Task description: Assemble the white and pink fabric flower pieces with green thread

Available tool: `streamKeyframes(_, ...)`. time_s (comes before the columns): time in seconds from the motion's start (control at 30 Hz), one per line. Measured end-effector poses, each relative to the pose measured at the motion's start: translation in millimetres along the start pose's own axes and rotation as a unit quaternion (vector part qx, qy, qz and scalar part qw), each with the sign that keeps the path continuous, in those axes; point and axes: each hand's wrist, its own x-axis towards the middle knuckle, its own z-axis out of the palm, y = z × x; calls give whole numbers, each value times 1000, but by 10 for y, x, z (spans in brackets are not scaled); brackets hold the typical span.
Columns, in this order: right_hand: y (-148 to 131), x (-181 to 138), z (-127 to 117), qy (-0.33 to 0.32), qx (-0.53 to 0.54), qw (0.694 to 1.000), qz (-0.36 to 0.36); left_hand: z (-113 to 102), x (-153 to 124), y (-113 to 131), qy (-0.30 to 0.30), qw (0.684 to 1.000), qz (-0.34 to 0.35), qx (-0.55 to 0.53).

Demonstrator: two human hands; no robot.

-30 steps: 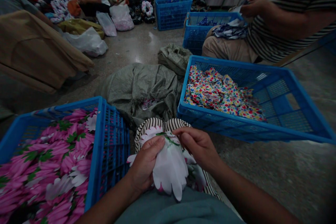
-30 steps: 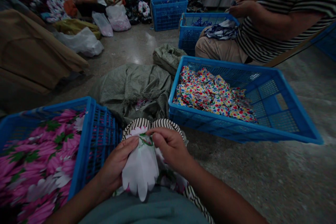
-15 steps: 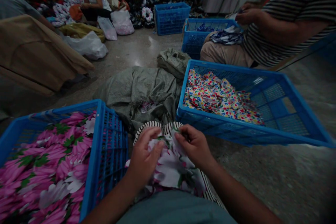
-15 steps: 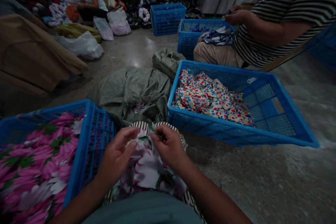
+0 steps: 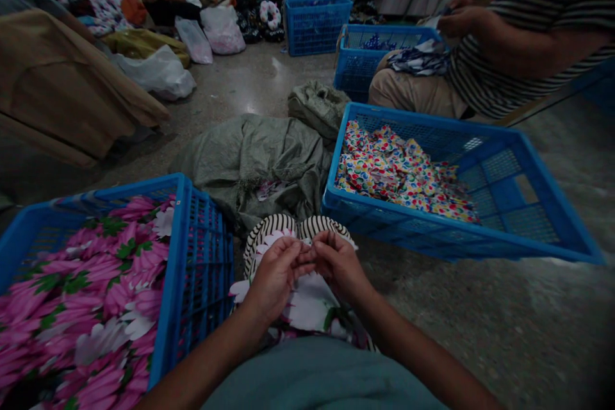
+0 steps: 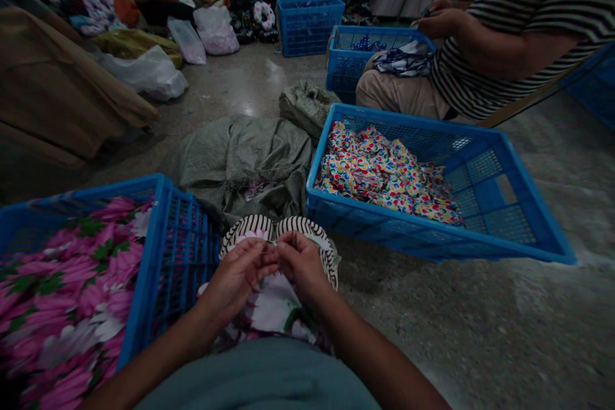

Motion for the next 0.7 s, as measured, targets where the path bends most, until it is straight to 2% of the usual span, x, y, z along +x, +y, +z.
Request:
streamKeyframes(0.1,112,104,-276,83,18,996,-29,-167,49,-151,33,995,33,93)
streamKeyframes(0.13,133,152,-408,137,-5,990,-44,-215,55,-185,28,991,40,127)
streamKeyframes(0.17,152,203,-543,165,-52,985,-26,-252,59,-208,18,987,42,155)
streamKeyframes(0.3,264,396,-909,170,-113,979,8,-278,93,-231,1,978,35,206)
streamKeyframes(0.43,321,478,-959,186,-129,974,-28,-229,134,-223,-1,975,40,219)
streamKeyframes(0.57,203,414,-933,199,-111,970,-79,-184,101,-141,15,971,58,232)
streamKeyframes(0.7,33,288,-820,165,-88,976,-110,-68,100,1,-3,971,93,221)
